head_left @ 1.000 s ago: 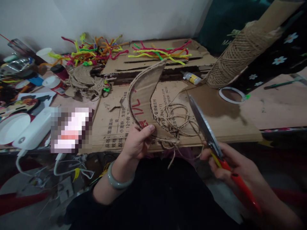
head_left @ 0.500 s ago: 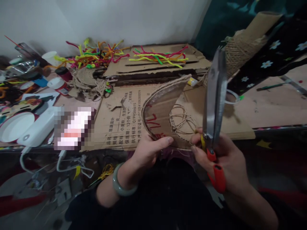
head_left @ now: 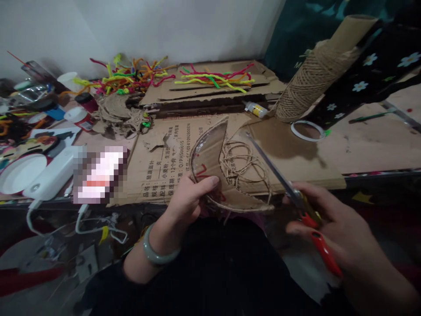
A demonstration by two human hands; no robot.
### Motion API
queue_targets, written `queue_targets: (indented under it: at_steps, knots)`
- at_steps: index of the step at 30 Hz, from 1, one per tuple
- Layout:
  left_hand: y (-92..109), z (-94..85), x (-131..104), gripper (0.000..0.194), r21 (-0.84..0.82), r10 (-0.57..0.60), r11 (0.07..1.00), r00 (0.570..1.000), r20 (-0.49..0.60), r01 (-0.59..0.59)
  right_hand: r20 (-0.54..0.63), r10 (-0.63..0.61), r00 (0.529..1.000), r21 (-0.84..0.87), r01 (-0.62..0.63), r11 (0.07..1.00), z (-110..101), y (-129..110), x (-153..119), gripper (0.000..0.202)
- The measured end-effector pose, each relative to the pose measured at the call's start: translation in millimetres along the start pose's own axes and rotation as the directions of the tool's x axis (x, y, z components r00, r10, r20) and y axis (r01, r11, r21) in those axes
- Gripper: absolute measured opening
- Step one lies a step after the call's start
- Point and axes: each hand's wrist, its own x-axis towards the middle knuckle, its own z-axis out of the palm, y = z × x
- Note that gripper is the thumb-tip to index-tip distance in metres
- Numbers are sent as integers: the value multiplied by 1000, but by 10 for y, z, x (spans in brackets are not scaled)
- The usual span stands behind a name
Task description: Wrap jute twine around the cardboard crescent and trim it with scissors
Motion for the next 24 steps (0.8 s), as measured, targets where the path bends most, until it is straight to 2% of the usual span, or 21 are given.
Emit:
queue_targets:
  at_steps: [3, 5, 9, 12, 14, 20, 24]
  knots:
    - [54, 7, -2, 25, 36, 60, 998, 997, -53, -58, 45, 27, 999, -299, -13, 954, -191, 75, 17, 62]
    - [70, 28, -8, 23, 61, 97, 994, 992, -74, -93, 114, -22, 993, -455, 72, 888, -290, 95, 22, 60]
    - [49, 64, -5, 25, 83, 107, 991, 991, -75, -101, 186, -246, 951, -633, 308, 710, -387, 151, -5, 52]
    - [26, 59, 9, 26, 113, 131, 986, 989, -70, -123, 184, -287, 940, -706, 329, 627, -394, 197, -25, 52]
    - [18, 46, 18, 24, 127, 145, 983, 987, -63, -136, 173, -277, 945, -723, 313, 616, -386, 209, -28, 52]
    - [29, 10, 34, 24, 82, 106, 992, 991, -87, -99, 191, -180, 965, -689, 262, 676, -396, 270, -3, 49]
    - [48, 8, 42, 27, 4, 74, 997, 995, -67, -74, 130, -54, 990, -646, 126, 753, -454, 342, 27, 49]
